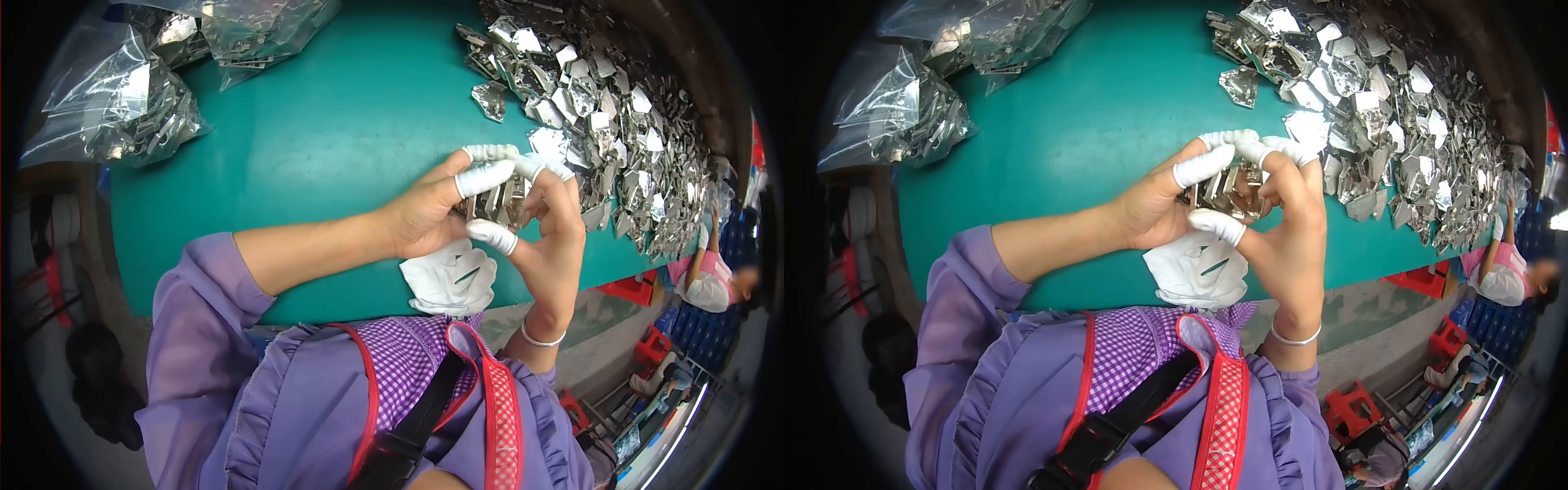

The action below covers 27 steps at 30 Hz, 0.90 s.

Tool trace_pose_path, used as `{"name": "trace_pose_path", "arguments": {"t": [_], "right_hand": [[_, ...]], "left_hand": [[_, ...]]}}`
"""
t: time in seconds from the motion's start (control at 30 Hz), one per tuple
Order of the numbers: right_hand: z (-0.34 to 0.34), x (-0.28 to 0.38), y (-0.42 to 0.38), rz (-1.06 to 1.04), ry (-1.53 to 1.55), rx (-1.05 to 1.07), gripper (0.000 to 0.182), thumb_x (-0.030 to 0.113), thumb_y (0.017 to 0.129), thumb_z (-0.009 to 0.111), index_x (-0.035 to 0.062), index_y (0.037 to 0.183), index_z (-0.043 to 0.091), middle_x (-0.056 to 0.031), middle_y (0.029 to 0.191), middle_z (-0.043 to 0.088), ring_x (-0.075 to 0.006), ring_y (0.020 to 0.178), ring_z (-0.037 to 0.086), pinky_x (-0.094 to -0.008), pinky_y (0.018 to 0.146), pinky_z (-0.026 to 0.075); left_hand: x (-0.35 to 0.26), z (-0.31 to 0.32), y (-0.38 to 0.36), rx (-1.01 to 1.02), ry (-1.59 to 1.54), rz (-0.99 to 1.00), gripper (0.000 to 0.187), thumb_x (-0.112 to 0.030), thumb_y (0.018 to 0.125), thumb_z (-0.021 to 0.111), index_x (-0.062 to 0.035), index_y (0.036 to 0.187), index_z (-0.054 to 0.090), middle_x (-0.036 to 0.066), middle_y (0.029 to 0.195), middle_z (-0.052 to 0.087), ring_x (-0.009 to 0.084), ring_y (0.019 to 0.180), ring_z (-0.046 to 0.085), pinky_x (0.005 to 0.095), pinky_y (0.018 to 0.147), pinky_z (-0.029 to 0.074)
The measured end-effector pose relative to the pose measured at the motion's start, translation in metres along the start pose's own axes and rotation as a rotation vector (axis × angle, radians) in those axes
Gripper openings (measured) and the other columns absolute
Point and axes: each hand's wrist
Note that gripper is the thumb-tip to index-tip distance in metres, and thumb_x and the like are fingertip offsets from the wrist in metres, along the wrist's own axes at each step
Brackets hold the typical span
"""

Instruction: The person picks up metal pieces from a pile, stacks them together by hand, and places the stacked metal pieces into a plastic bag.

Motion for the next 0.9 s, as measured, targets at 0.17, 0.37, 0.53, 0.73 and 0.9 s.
{"name": "trace_pose_path", "arguments": {"t": [0.17,0.37,0.53,0.73,0.9], "right_hand": [[-0.007,-0.005,-0.003,0.045,0.142,0.094,0.067,0.013,0.053,0.086,0.0002,0.113,0.058,0.0007,0.082,0.049,-0.0077,0.068,0.044,-0.0217,0.059,0.041],[-0.004,-0.006,-0.007,-0.093,0.147,0.018,0.057,0.001,0.054,0.080,0.0017,0.107,0.060,-0.0015,0.081,0.054,-0.0117,0.066,0.046,-0.0239,0.056,0.041],[-0.001,0.002,-0.008,-0.112,0.051,-0.002,0.061,-0.003,0.052,0.077,0.0013,0.110,0.060,-0.0037,0.080,0.052,-0.0155,0.067,0.048,-0.0259,0.058,0.042],[0.001,-0.009,-0.018,-0.108,0.049,-0.022,0.066,0.001,0.054,0.082,-0.0012,0.116,0.058,-0.0009,0.089,0.056,-0.0093,0.070,0.051,-0.0229,0.061,0.044],[-0.006,0.000,-0.018,-0.077,-0.045,-0.001,0.067,0.001,0.053,0.082,-0.0012,0.115,0.058,-0.0026,0.088,0.056,-0.0109,0.073,0.052,-0.0237,0.064,0.045]], "left_hand": [[0.003,-0.003,0.000,0.068,0.012,-0.009,0.045,-0.029,0.092,0.058,-0.0100,0.128,0.039,0.008,0.114,0.053,0.0166,0.100,0.058,0.0351,0.083,0.052],[-0.001,0.004,0.002,0.093,-0.098,-0.099,0.042,-0.038,0.093,0.052,-0.0092,0.123,0.041,0.009,0.111,0.055,0.0179,0.097,0.060,0.0357,0.083,0.053],[0.003,0.004,-0.001,0.035,0.026,-0.057,0.042,-0.039,0.093,0.052,-0.0063,0.118,0.043,0.008,0.105,0.056,0.0174,0.094,0.061,0.0332,0.081,0.053],[0.007,0.007,-0.002,-0.060,0.214,0.086,0.041,-0.033,0.090,0.060,-0.0050,0.117,0.045,0.005,0.100,0.056,0.0114,0.086,0.059,0.0270,0.071,0.051],[0.006,0.008,-0.001,-0.085,0.207,0.067,0.042,-0.032,0.090,0.062,-0.0042,0.116,0.045,0.004,0.099,0.056,0.0099,0.086,0.058,0.0263,0.069,0.051]]}}
Point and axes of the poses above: each hand's wrist, its own y-axis towards the middle knuckle, its own z-axis out of the palm, x = y × z
